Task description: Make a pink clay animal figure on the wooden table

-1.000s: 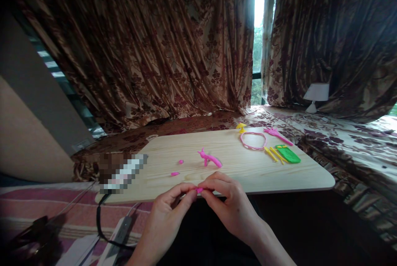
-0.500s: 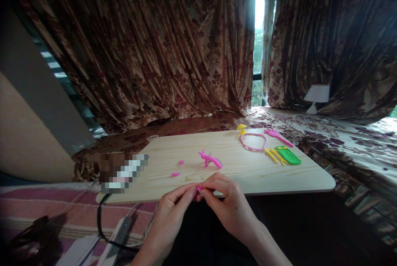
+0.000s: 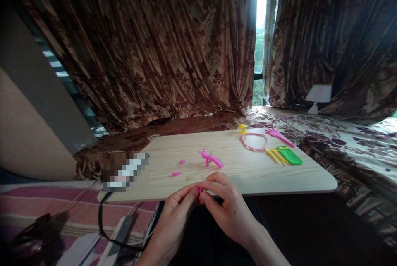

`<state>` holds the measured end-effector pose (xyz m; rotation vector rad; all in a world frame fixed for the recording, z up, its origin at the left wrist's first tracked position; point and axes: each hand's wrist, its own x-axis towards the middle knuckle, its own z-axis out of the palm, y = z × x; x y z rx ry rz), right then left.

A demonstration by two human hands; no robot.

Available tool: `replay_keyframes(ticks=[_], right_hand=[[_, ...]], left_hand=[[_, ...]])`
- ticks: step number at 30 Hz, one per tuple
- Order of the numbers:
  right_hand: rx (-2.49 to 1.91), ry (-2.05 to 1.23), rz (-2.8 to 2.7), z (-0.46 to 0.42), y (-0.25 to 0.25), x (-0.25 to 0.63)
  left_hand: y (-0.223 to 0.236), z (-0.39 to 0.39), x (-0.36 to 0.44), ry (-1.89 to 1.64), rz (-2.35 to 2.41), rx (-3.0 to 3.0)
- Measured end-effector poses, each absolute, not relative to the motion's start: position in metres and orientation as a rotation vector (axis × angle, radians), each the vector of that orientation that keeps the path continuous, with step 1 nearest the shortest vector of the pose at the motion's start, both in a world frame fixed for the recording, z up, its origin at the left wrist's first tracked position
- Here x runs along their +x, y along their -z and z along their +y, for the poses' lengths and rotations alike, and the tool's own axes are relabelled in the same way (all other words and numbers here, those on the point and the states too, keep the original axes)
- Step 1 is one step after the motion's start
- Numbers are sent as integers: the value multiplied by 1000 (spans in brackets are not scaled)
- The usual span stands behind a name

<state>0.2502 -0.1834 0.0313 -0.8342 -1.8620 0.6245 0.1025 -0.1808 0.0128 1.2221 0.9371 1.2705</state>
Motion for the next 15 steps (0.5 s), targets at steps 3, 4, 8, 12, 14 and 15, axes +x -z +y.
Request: replay_keyframes(ticks=[3, 4, 8, 12, 14, 15], right_hand=[[-842, -522, -1822, -183, -30, 246], [-853, -495, -1812, -183, -29, 245], [-928, -500, -1785, -181, -25, 244], [-899, -501, -1795, -179, -22, 245], [-877, -472, -1768, -177, -21, 245], [-874, -459, -1750, -177, -20, 245]], left_hand=[[-12, -180, 103, -1278, 841, 1156], [-13, -180, 104, -1284, 819, 1134], [-17, -181, 104, -1296, 801, 1044], [-14, -180, 103, -1327, 801, 1015], [-11, -180, 103, -1336, 826, 1038], [-11, -180, 104, -1342, 852, 1069]])
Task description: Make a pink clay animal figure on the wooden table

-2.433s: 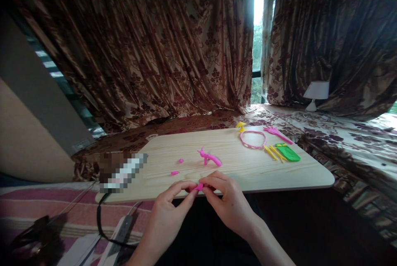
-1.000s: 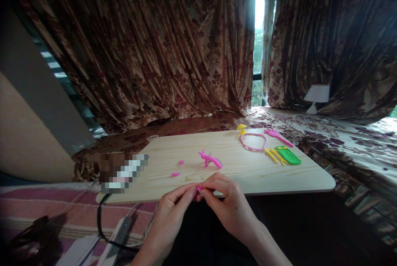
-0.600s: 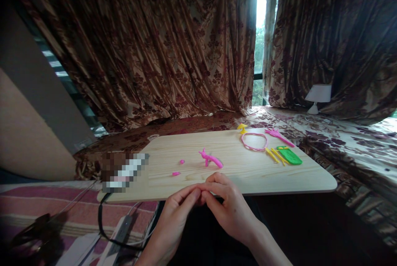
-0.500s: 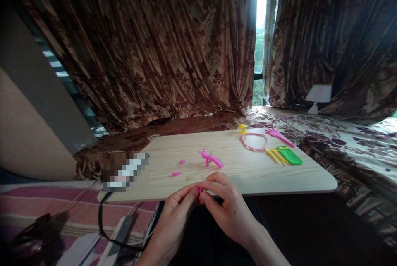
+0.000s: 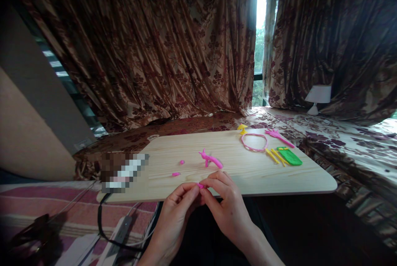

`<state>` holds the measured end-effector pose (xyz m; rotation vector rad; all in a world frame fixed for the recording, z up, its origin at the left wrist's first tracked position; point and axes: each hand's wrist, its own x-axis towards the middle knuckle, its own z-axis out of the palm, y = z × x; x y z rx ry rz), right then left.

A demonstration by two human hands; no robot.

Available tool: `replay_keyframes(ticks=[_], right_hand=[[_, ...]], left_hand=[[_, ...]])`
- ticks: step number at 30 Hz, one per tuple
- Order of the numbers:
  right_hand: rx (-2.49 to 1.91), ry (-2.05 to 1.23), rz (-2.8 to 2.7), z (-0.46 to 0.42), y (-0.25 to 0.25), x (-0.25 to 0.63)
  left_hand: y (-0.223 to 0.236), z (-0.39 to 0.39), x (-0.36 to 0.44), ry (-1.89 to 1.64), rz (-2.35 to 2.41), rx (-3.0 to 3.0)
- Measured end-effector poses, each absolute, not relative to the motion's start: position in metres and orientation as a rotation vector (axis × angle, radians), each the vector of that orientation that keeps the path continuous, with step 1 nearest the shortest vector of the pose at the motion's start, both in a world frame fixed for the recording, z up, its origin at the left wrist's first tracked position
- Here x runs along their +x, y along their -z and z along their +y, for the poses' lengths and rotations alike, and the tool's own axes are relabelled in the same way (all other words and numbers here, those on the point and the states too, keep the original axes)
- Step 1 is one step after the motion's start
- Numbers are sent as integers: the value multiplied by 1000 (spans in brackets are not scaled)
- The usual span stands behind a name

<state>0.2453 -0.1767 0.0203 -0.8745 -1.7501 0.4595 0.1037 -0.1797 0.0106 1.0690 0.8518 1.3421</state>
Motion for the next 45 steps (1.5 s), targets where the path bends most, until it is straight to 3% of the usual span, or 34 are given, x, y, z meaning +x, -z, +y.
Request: replay_keyframes(ticks=[13, 20, 34, 45], right_hand=[[-957, -579, -1621, -176, -23, 244], [-857, -524, -1675, -182, -26, 244], [-886, 41, -1779, -182, -16, 243], [-788, -45, -1808, -186, -15, 235]], left_hand=[[-18, -190, 110, -1674, 1223, 2081], [-17, -186, 107, -1550, 1248, 1674], [-22, -189, 101, -1429, 1060, 1294], [-30, -187, 103, -1408, 796, 849]])
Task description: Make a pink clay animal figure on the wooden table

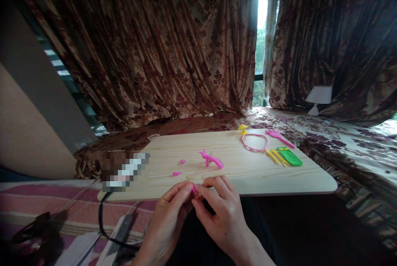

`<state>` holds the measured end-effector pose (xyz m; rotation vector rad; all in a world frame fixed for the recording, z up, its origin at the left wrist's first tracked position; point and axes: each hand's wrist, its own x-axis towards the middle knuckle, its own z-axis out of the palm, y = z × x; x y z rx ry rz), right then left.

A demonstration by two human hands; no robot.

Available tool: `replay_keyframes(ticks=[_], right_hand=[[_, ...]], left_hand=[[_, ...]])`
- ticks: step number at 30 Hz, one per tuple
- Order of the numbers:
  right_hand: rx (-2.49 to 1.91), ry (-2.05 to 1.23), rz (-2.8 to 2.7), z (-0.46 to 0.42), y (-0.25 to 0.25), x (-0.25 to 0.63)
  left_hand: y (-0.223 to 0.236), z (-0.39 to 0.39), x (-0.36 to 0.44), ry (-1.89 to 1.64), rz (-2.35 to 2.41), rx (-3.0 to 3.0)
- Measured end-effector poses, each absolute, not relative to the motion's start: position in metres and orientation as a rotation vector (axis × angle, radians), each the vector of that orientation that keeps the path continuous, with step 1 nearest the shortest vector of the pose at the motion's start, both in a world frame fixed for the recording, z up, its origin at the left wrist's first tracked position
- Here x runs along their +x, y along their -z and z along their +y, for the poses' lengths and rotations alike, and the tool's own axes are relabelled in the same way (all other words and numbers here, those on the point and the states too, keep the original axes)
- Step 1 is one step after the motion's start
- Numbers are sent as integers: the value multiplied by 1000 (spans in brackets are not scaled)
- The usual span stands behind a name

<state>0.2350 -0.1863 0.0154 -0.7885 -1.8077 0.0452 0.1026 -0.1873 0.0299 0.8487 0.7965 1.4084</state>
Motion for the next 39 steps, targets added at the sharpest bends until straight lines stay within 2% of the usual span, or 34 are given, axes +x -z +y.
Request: replay_keyframes(ticks=[25, 39], right_hand=[[-803, -209, -1694, -181, -19, 238], [-797, -413, -1708, -181, -21, 239]], left_hand=[[-23, -188, 105, -1214, 680, 855], [-22, -189, 106, -1230, 623, 768]])
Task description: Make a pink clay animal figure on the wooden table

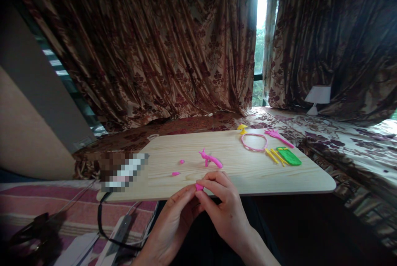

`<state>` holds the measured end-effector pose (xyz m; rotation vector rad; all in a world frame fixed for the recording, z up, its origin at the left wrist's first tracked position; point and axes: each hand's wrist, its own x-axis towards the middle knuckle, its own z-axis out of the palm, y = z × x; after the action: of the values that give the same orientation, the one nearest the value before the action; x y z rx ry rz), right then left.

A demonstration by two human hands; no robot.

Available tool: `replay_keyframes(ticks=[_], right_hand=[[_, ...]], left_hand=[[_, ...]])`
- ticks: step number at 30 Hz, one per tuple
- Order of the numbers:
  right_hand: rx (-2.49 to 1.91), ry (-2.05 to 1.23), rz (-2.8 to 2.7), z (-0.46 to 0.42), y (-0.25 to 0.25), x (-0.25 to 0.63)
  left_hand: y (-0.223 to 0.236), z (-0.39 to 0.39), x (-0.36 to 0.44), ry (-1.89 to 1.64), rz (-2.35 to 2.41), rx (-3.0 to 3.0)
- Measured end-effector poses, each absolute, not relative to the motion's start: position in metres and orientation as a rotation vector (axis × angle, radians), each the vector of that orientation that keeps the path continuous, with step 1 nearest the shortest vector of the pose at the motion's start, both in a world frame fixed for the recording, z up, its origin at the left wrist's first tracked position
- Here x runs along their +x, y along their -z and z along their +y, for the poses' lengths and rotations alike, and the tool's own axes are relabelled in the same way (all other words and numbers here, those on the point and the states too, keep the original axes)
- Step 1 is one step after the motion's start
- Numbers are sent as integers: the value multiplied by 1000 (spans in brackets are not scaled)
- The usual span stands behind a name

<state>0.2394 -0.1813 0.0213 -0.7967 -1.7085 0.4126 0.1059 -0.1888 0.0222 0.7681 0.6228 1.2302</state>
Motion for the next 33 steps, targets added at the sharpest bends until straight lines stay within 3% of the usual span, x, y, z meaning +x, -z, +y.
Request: replay_keyframes(ticks=[7, 33], right_hand=[[-790, -224, -1766, -180, -20, 241], [-770, -326, -1951, -183, -25, 247]], left_hand=[[-15, -186, 107, -1177, 591, 703], [-17, -188, 105, -1220, 693, 827]])
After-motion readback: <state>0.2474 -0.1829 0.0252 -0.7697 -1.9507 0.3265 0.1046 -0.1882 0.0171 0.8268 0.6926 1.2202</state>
